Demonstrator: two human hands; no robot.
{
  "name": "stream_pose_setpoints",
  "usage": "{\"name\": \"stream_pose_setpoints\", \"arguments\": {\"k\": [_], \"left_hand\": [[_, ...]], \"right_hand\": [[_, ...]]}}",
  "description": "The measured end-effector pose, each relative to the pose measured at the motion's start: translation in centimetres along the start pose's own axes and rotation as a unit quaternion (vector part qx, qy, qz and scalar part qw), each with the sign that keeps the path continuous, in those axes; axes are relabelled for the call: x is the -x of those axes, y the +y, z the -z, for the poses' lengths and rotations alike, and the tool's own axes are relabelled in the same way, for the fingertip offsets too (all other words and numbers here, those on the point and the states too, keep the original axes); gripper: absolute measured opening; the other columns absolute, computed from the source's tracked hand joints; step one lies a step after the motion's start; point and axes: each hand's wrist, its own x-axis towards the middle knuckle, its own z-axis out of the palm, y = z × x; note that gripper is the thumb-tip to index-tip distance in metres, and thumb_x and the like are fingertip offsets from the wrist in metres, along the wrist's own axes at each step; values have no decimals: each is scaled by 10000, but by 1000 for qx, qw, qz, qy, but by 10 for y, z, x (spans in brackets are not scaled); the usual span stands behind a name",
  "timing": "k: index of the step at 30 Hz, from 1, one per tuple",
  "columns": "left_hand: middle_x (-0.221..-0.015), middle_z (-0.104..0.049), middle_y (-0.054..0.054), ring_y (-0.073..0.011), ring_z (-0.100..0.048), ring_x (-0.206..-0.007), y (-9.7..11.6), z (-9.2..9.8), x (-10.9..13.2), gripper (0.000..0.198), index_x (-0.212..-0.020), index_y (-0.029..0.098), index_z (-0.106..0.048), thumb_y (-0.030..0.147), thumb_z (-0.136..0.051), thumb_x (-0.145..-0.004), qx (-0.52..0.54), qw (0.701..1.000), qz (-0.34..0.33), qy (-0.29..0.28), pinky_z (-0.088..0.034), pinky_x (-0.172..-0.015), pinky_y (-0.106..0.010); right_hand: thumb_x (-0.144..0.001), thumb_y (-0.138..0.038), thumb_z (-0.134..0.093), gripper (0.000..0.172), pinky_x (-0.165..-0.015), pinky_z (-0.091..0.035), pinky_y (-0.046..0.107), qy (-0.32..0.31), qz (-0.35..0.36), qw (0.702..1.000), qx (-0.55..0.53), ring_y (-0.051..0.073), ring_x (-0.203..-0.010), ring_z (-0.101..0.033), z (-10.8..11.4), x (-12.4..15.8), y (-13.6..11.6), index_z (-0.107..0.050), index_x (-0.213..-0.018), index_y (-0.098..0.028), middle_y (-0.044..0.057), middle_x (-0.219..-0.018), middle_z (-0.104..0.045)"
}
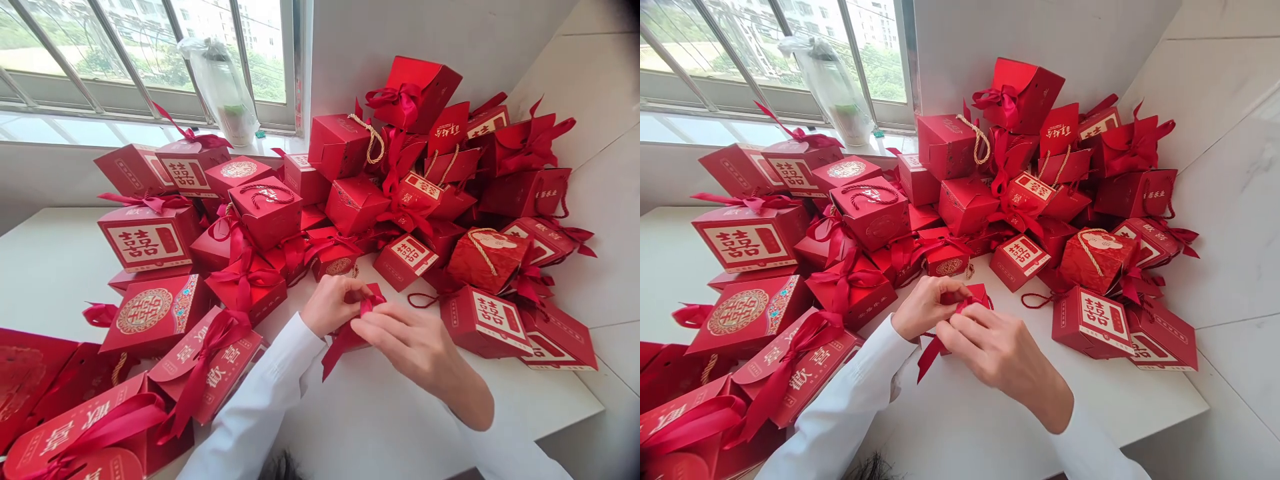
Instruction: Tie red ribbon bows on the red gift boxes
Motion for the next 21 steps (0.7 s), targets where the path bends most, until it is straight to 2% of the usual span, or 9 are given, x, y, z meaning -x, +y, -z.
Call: {"name": "stream_pose_setpoints", "arguments": {"k": [4,7,9,11,14,16,18,21], "left_hand": [[-742,-726,-2,-103,-611,-640,1,0,-1,171,-836,153,-721,108,-587,-738,13,1000,3,2,-435,-642,-182],[-758,-730,-8,-115,-638,-687,1,-1,-1,172,-833,149,-707,79,-586,-733,22,1000,5,2,-450,-680,-185],[-735,-723,-5,-112,-639,-675,2,-2,-1,156,-816,147,-695,70,-588,-732,23,1000,14,4,-447,-673,-182],[-707,-713,4,-103,-624,-649,3,-2,-1,145,-818,151,-684,72,-594,-737,13,1000,18,6,-435,-658,-181],[-685,-702,18,-93,-593,-621,6,-3,0,118,-857,153,-643,104,-616,-753,8,1000,18,16,-408,-634,-180],[-645,-676,36,-86,-565,-595,7,-4,0,101,-844,154,-603,120,-631,-753,14,999,19,26,-390,-607,-175],[-614,-632,51,-77,-535,-581,7,-4,0,70,-776,158,-574,122,-631,-756,20,999,8,29,-375,-585,-166],[-614,-583,55,-68,-501,-587,5,-4,0,116,-679,156,-549,129,-621,-766,25,999,-18,26,-364,-572,-155]], "right_hand": [[-884,12,-433,273,-674,-503,272,2,3,999,45,183,-809,-641,1,25,-4,-603,-1032,-142,71,-859,-710],[-866,23,-457,285,-666,-506,282,-23,-8,998,53,199,-834,-640,-3,38,-3,-601,-1056,-133,71,-884,-711],[-876,-62,-531,229,-686,-512,296,-20,-35,999,9,208,-855,-626,-5,43,-2,-590,-1079,-149,62,-894,-707],[-893,-174,-564,167,-711,-513,303,23,-104,992,-69,200,-844,-615,-7,44,1,-592,-1057,-180,49,-883,-698],[-918,-240,-524,114,-694,-507,277,84,-295,938,-161,165,-777,-613,-9,40,9,-609,-990,-214,31,-876,-681],[-907,-267,-532,124,-647,-500,257,70,-395,892,-207,151,-737,-611,-11,35,16,-617,-983,-219,25,-892,-675],[-870,-306,-581,149,-610,-483,248,29,-428,867,-252,146,-711,-596,-13,29,22,-631,-982,-221,19,-912,-673],[-824,-314,-630,111,-604,-435,244,-5,-421,866,-269,139,-685,-545,-17,24,26,-666,-881,-226,-3,-841,-659]]}}
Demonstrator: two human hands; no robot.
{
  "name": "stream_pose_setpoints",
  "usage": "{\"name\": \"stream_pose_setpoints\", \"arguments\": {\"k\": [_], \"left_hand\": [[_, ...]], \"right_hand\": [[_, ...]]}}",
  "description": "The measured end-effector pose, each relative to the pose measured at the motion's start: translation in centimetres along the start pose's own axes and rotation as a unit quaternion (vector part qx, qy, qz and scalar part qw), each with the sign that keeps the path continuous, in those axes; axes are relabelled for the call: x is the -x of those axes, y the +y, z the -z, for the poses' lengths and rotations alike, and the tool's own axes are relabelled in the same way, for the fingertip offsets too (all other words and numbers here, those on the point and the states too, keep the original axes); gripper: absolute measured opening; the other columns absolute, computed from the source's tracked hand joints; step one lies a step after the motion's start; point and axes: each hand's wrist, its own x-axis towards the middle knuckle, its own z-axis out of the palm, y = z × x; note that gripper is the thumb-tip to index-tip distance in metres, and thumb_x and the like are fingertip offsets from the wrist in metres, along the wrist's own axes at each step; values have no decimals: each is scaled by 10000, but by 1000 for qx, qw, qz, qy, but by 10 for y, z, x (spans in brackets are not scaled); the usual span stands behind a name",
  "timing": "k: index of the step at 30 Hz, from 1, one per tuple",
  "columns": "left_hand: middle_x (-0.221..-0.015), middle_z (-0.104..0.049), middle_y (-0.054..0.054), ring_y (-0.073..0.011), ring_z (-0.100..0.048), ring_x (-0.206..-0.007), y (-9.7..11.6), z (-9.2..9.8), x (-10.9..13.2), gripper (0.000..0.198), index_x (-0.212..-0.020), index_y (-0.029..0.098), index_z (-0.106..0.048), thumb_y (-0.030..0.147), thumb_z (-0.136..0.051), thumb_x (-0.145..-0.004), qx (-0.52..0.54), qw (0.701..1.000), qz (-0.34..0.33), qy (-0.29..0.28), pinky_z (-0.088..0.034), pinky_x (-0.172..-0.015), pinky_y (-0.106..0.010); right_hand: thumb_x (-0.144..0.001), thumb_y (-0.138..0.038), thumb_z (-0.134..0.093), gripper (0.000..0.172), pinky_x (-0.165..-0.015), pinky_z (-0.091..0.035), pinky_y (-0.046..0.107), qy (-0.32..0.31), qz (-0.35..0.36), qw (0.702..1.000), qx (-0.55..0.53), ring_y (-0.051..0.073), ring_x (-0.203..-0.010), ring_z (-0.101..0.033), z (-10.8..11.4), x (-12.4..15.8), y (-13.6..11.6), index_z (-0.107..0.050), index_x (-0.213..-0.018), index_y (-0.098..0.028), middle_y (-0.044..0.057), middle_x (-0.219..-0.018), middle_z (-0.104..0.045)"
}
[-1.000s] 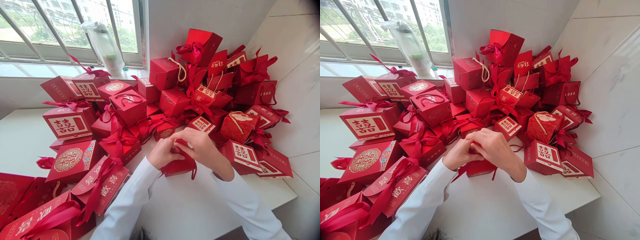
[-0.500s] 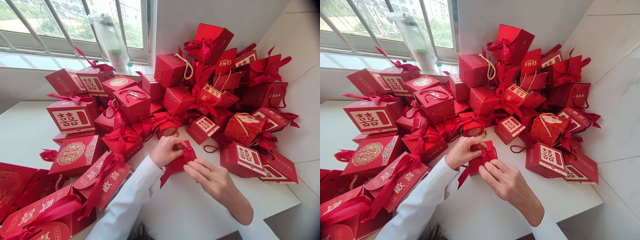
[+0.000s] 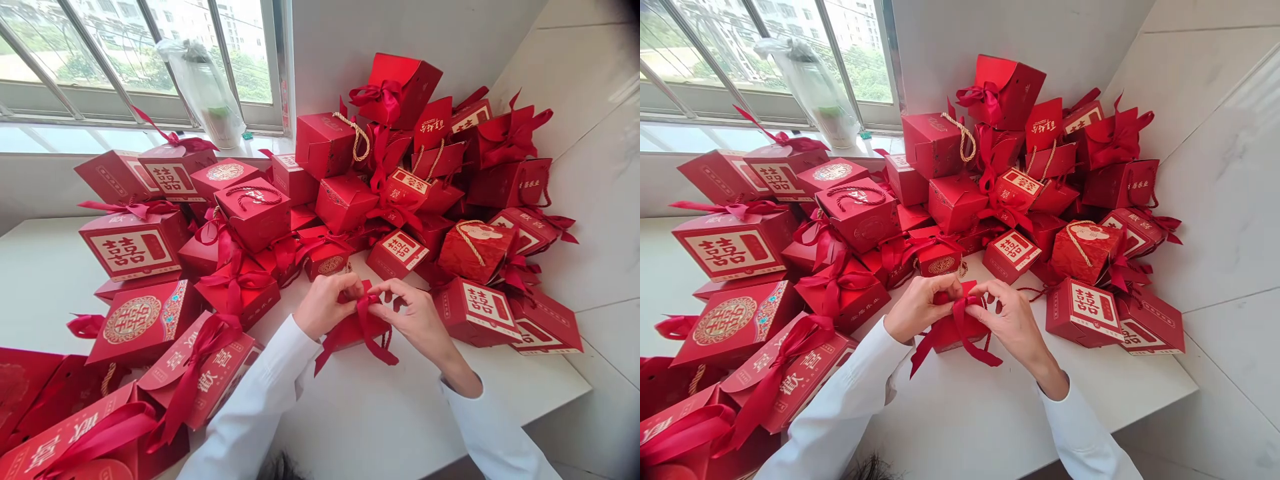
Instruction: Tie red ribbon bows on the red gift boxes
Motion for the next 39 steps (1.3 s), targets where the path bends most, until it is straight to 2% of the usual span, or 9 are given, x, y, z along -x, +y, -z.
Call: {"name": "stream_pose_setpoints", "arguments": {"k": [3,10,16,20,24,29,34,37,39], "left_hand": [[-619,-563,59,-63,-482,-592,-1,2,-1,123,-673,154,-544,79,-602,-751,-4,1000,-7,-4,-359,-579,-151],[-713,-618,45,-80,-529,-637,-1,14,1,68,-775,168,-562,100,-566,-775,-13,997,-16,-73,-393,-615,-164],[-740,-630,36,-90,-540,-663,-5,17,0,81,-782,173,-575,98,-545,-775,-50,994,-53,-87,-396,-648,-179],[-778,-643,22,-95,-547,-682,-5,20,1,91,-795,169,-587,98,-534,-775,-60,991,-69,-99,-395,-659,-187],[-797,-651,17,-89,-551,-684,-3,22,2,58,-839,157,-599,171,-547,-816,-21,993,-45,-110,-387,-624,-174],[-635,-560,40,-68,-459,-566,-4,17,1,322,-721,149,-594,372,-459,-910,9,997,16,-70,-329,-528,-175],[-707,-637,29,-86,-545,-636,-5,13,-1,129,-756,151,-597,261,-663,-769,24,997,4,-76,-402,-610,-176],[-725,-656,24,-99,-584,-665,-4,13,-1,58,-786,160,-580,185,-630,-772,21,997,2,-75,-426,-642,-185],[-735,-678,20,-112,-613,-699,-4,14,0,86,-847,166,-566,163,-617,-778,31,997,4,-75,-443,-698,-204]], "right_hand": [[-831,-299,-601,124,-582,-394,238,9,-21,1000,-12,125,-620,-493,-3,-3,1,-662,-767,-212,-21,-692,-609],[-767,-308,-602,147,-557,-377,228,-23,-106,982,-158,122,-607,-491,-13,-13,14,-606,-696,-180,-17,-647,-569],[-732,-252,-567,157,-507,-310,220,-10,-124,981,-149,104,-548,-404,-18,-17,20,-506,-603,-186,-45,-565,-473],[-736,-255,-561,151,-518,-299,229,3,-122,985,-124,107,-556,-394,-19,-16,17,-522,-608,-185,-46,-560,-470],[-747,-256,-563,149,-544,-317,233,10,-111,988,-107,111,-581,-424,-19,-16,13,-547,-619,-182,-41,-584,-514],[-759,-261,-565,148,-550,-330,228,8,-96,991,-96,107,-576,-436,-17,-15,12,-554,-634,-182,-47,-585,-517],[-750,-244,-575,134,-542,-325,229,12,-90,992,-87,107,-571,-428,-18,-16,12,-556,-633,-182,-48,-578,-506],[-762,-253,-572,131,-554,-345,233,11,-85,992,-89,115,-582,-454,-18,-18,13,-564,-650,-185,-38,-600,-530],[-776,-279,-576,98,-581,-379,238,9,-81,991,-102,129,-614,-507,-17,-17,14,-579,-733,-192,-26,-646,-576]]}}
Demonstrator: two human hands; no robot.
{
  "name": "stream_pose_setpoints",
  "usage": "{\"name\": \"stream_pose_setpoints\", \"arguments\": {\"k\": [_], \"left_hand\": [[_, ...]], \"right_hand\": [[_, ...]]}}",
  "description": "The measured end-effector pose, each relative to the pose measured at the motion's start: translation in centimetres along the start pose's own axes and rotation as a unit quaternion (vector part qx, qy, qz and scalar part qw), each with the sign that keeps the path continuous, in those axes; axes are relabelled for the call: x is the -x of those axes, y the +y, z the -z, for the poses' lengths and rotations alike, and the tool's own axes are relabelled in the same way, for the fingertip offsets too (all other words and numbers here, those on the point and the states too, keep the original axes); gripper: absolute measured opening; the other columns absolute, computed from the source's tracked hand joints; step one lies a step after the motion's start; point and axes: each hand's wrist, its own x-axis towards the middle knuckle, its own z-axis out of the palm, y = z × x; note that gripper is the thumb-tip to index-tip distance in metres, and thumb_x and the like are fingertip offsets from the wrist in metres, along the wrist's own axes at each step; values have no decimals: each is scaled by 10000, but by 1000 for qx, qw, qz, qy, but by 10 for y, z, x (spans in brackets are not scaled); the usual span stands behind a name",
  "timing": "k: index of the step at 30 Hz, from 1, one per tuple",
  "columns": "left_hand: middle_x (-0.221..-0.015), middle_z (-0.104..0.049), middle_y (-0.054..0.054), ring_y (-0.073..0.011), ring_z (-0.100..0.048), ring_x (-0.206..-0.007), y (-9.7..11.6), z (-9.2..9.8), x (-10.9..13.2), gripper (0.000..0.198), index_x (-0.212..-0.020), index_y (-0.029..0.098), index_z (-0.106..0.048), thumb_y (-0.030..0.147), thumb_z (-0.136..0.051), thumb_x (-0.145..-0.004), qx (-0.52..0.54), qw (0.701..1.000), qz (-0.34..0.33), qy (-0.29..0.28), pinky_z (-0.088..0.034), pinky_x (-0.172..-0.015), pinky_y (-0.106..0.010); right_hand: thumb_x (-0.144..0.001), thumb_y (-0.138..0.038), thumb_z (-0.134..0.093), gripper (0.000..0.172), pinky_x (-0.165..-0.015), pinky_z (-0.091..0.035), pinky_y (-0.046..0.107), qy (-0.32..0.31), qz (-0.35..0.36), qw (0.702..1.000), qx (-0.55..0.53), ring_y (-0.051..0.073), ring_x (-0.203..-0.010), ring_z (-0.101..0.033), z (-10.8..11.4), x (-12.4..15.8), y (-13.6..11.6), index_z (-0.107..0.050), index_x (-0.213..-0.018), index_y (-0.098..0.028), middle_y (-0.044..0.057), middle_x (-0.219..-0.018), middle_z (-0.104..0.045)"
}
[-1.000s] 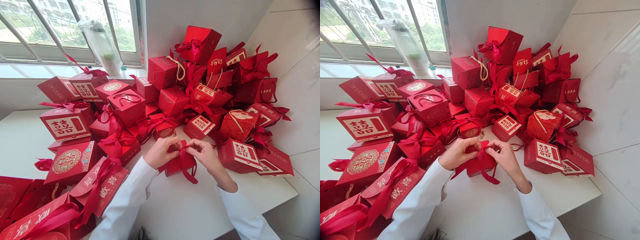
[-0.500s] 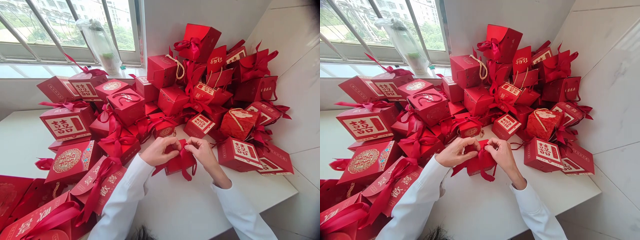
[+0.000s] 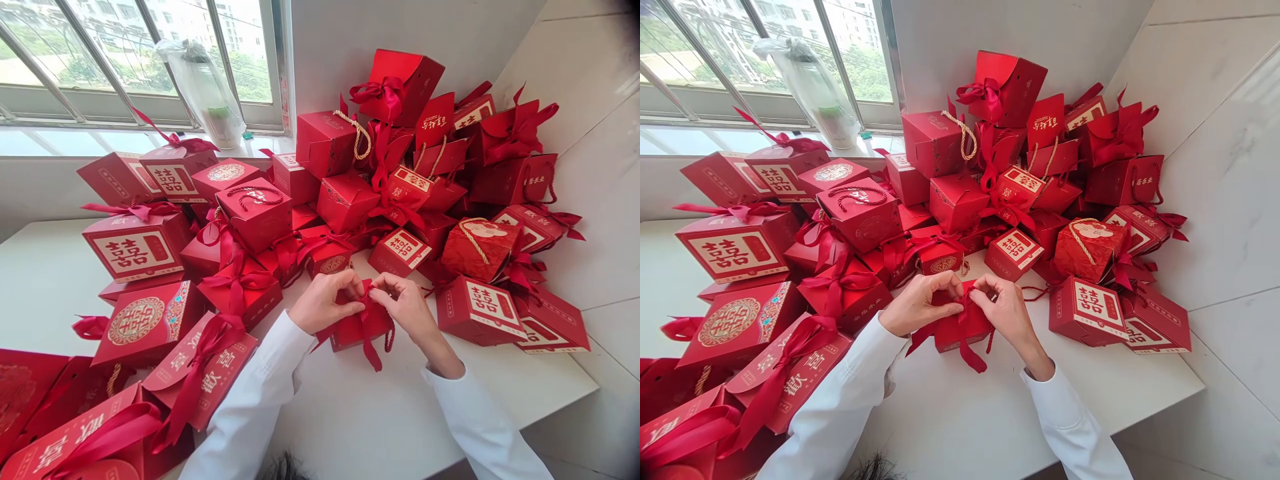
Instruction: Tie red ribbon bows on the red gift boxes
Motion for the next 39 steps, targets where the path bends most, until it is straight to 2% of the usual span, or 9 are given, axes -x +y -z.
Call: {"name": "stream_pose_setpoints", "arguments": {"k": [4,8,13,17,23,27,30,34,39], "left_hand": [[-733,-713,14,-126,-627,-716,-2,0,0,168,-941,167,-541,171,-622,-794,1,1000,7,5,-438,-758,-237],[-734,-718,11,-131,-629,-714,-4,-1,0,183,-938,165,-544,185,-645,-786,-7,1000,11,9,-431,-713,-228],[-744,-719,20,-125,-638,-716,-8,-1,-1,187,-942,172,-555,195,-653,-784,5,1000,10,18,-428,-702,-217],[-760,-723,17,-118,-628,-716,-8,2,0,185,-942,166,-560,210,-653,-788,9,1000,1,4,-420,-705,-209],[-792,-714,9,-104,-568,-657,-5,11,4,181,-1056,173,-550,216,-450,-911,-33,999,18,-14,-378,-602,-200],[-808,-722,11,-116,-578,-697,-6,12,4,163,-1023,177,-533,154,-489,-868,-46,999,7,-15,-370,-585,-199],[-828,-728,17,-123,-623,-760,-8,11,4,178,-993,190,-552,110,-502,-841,-49,999,-9,-6,-406,-637,-198],[-849,-731,6,-125,-661,-836,-10,10,3,173,-933,186,-592,77,-516,-822,-39,999,-34,3,-446,-743,-198],[-822,-729,11,-110,-666,-791,-10,10,3,211,-960,179,-592,55,-523,-804,-13,1000,-29,4,-467,-734,-184]], "right_hand": [[-795,-372,-617,249,-635,-425,267,-5,-11,999,-41,168,-701,-594,5,11,0,-551,-972,-210,10,-756,-662],[-755,-349,-686,355,-662,-422,268,-15,-15,1000,-10,166,-730,-605,3,26,-8,-527,-1050,-231,-3,-791,-693],[-801,-272,-615,279,-623,-458,247,7,-21,999,-25,141,-663,-610,-7,29,-18,-524,-1063,-248,-34,-762,-673],[-800,-229,-601,268,-630,-465,253,13,-2,1000,11,146,-656,-617,-9,26,-18,-542,-1061,-242,-28,-763,-668],[-806,-186,-572,294,-704,-458,287,9,55,994,95,180,-754,-626,-5,23,-19,-584,-1092,-252,-5,-824,-678],[-815,-175,-546,283,-698,-463,277,-2,96,988,124,171,-750,-625,-2,19,-19,-612,-1077,-260,-5,-863,-688],[-818,-181,-551,193,-664,-455,271,-12,113,983,141,172,-732,-626,-3,16,-20,-644,-973,-248,-4,-857,-691],[-826,-190,-571,86,-631,-432,259,-11,111,982,154,163,-672,-603,-6,14,-20,-644,-841,-231,-17,-757,-671],[-836,-222,-589,48,-612,-419,253,-7,115,982,151,147,-630,-576,-6,13,-18,-635,-823,-227,-24,-747,-665]]}}
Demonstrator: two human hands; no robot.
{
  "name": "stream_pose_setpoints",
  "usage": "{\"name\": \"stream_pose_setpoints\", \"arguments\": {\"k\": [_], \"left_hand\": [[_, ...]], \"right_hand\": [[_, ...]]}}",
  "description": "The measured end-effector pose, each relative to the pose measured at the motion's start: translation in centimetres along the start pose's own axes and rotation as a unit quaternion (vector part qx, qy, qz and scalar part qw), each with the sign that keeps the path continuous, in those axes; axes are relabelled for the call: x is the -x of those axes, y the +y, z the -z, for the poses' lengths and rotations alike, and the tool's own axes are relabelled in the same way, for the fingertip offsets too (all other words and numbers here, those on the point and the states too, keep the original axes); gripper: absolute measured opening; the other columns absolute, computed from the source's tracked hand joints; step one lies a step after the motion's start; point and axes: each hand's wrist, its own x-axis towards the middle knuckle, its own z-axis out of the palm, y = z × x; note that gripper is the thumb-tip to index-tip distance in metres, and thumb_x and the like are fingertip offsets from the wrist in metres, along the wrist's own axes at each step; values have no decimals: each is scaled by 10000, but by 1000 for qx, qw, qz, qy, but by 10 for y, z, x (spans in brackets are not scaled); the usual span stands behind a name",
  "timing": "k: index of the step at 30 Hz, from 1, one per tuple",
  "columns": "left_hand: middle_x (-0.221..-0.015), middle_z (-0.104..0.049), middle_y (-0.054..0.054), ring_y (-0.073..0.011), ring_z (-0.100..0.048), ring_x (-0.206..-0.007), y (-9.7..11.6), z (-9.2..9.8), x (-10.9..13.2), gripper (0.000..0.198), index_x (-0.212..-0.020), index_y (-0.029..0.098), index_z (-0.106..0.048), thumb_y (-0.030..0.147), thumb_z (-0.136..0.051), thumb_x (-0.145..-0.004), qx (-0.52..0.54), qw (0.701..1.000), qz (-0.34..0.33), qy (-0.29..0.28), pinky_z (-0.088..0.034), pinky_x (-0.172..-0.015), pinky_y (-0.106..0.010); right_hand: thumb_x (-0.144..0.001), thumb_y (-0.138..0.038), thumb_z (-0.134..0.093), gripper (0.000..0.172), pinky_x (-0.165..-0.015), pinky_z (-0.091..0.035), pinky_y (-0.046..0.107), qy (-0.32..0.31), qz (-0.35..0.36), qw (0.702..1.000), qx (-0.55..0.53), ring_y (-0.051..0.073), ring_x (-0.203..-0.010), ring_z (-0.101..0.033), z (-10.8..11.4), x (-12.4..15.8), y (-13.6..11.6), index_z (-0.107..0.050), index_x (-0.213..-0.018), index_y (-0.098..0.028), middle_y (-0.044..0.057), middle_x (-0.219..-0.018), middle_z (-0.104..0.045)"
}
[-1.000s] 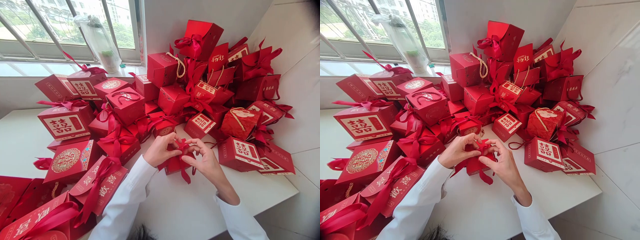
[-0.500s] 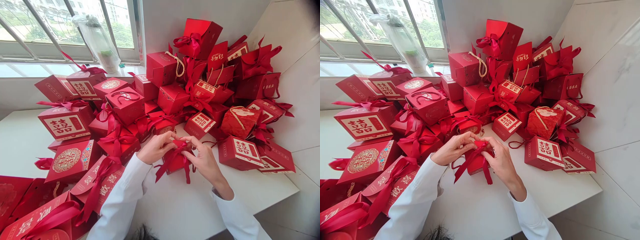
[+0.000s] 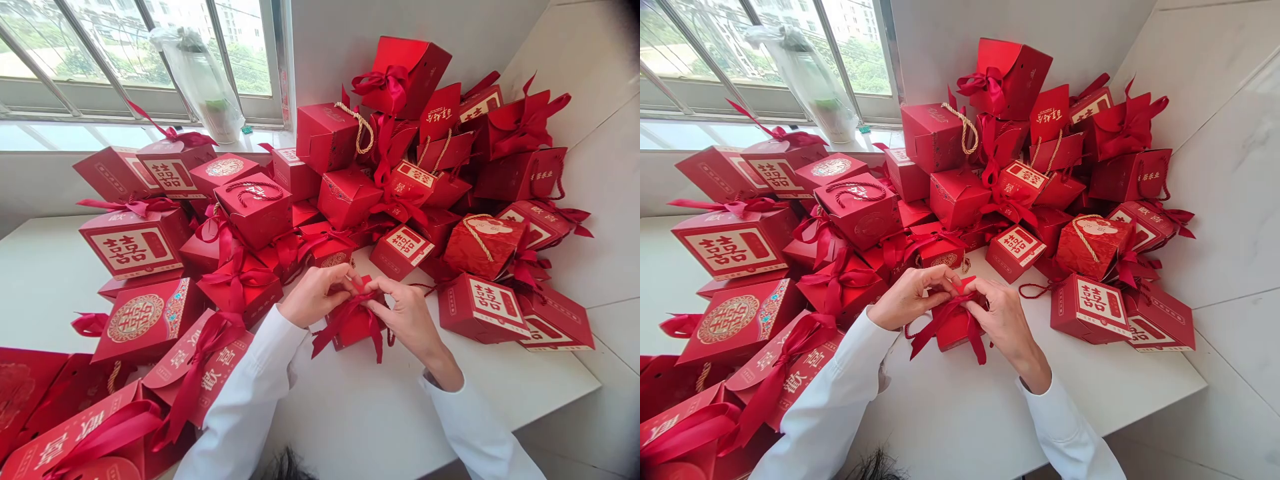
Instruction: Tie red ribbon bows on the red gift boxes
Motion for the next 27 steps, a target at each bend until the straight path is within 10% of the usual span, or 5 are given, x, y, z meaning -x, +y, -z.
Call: {"name": "stream_pose_setpoints", "arguments": {"k": [27], "left_hand": [[-509,-627,43,-91,-577,-474,11,-6,-1,55,-864,164,-589,173,-539,-840,-4,995,103,8,-438,-522,-161]], "right_hand": [[-905,-164,-509,130,-690,-398,328,103,216,959,151,179,-648,-482,-14,12,19,-578,-803,-203,26,-680,-617]]}}
